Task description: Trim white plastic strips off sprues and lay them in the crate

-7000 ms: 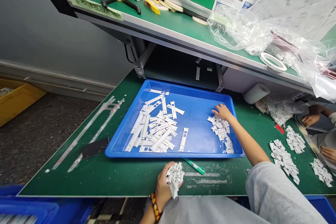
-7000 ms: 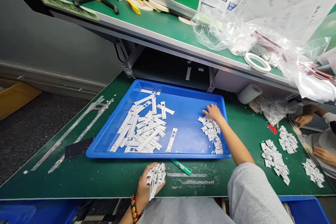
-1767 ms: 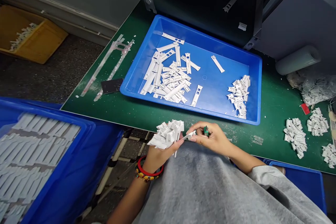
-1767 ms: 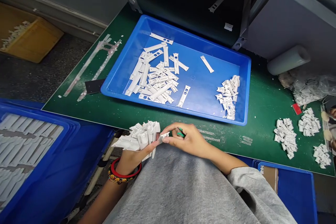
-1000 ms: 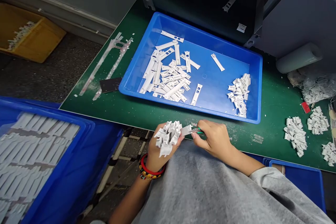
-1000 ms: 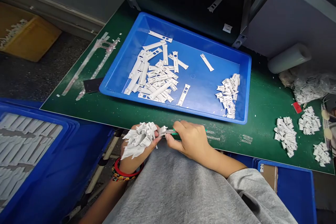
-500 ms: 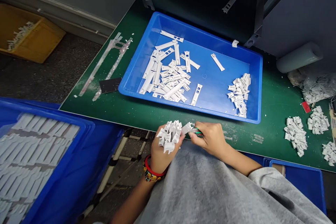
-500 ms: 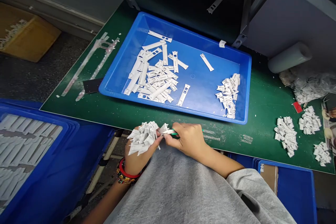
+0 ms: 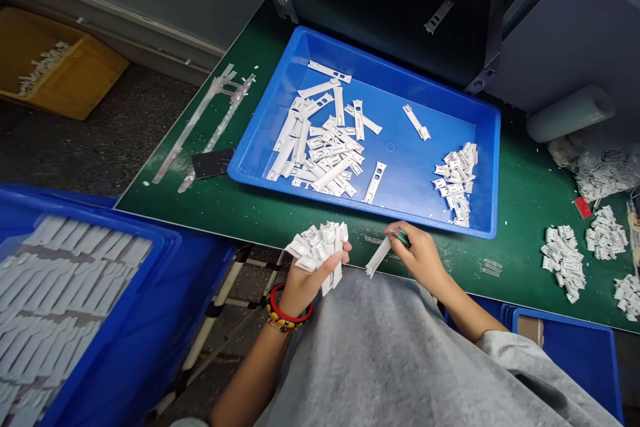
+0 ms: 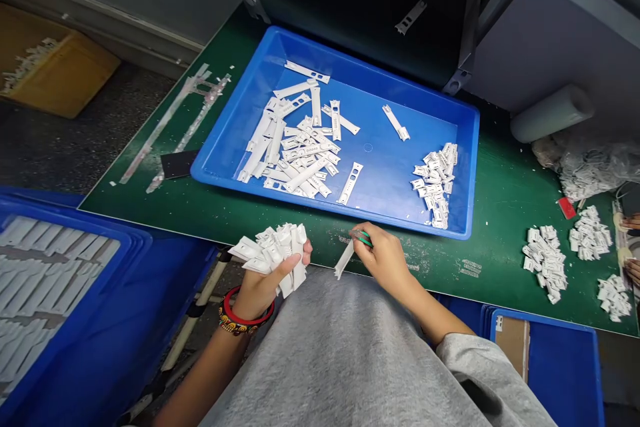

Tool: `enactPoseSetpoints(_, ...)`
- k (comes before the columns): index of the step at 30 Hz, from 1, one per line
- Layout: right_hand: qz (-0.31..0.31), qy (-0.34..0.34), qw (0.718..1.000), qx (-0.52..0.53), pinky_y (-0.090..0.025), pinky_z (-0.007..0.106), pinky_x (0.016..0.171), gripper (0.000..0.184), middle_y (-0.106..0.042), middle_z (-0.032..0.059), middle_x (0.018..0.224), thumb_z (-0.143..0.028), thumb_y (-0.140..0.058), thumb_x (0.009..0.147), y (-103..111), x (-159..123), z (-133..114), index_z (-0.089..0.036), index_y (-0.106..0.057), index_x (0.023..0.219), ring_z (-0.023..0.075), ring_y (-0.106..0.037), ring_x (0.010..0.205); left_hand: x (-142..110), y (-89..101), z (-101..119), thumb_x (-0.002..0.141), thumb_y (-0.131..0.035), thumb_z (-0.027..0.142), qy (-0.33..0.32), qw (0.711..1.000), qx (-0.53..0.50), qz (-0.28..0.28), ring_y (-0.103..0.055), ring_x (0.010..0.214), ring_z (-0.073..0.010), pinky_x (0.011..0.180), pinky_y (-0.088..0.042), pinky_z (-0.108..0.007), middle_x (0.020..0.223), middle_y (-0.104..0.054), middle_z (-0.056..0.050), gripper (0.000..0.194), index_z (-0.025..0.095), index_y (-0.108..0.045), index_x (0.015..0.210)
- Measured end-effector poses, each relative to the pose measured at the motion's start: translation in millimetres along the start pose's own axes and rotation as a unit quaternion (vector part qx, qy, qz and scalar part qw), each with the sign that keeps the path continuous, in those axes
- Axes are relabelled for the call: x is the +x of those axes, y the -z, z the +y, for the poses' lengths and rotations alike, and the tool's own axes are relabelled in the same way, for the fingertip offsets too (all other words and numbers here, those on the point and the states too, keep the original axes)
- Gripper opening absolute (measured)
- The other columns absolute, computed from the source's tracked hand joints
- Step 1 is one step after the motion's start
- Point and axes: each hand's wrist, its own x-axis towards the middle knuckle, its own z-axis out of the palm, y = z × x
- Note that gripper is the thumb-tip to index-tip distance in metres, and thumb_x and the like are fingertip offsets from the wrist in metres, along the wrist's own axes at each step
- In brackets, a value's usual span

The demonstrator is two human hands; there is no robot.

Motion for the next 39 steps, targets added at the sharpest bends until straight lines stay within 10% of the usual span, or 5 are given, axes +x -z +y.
enactPoseSetpoints(7,-0.067,-0.039,0.983,-0.165,-0.046,0.030,0.066,0.042,-0.071,0.0118,0.099,-0.040,-0.052,0.096,-3.8,-4.0,10.8,-0.014,-0.052,0.128,0.0239,-0.067,0.079,1.2,1.6,1.3,0.088,-0.054,0.039,-0.075,0.992,0.100,-0.030,-0.070,0.083,-0.0253,0.089,-0.054,-0.044,0.079,-0.075,-0.008,0.027,0.020,-0.069,0.076)
enactPoseSetpoints(15,-0.014,0.160,0.984,-0.072,-0.048,0.033,0.075,0.030,-0.067,0.0092,0.095,-0.029,-0.035,0.103,18.0,-17.5,-37.9,-0.017,-0.061,0.113,0.0207,-0.060,0.084,-2.7,-4.2,1.8,0.082,-0.066,0.027,-0.152,0.974,0.164,0.032,-0.072,0.075,-0.0207,0.072,-0.060,-0.034,0.085,-0.076,-0.004,0.009,0.020,-0.068,0.087)
enactPoseSetpoints(29,-0.095,0.168,0.981,-0.018,-0.048,0.029,0.072,0.029,-0.066,0.0051,0.087,-0.031,-0.041,0.103,31.7,-11.3,-42.5,-0.020,-0.063,0.119,0.0172,-0.061,0.080,-6.0,1.9,1.8,0.080,-0.069,0.013,-0.249,0.962,0.110,0.032,-0.068,0.083,-0.0184,0.075,-0.056,-0.029,0.095,-0.072,-0.005,0.021,0.020,-0.065,0.100)
enactPoseSetpoints(39,0.100,0.175,0.970,-0.137,-0.046,0.034,0.074,0.028,-0.063,0.0106,0.097,-0.024,-0.042,0.101,16.1,-6.4,-36.4,-0.018,-0.062,0.119,0.0215,-0.058,0.086,-12.7,-0.8,0.9,0.082,-0.065,0.008,-0.256,0.959,0.114,0.028,-0.069,0.084,-0.0215,0.076,-0.056,-0.032,0.096,-0.071,-0.008,0.023,0.018,-0.064,0.102)
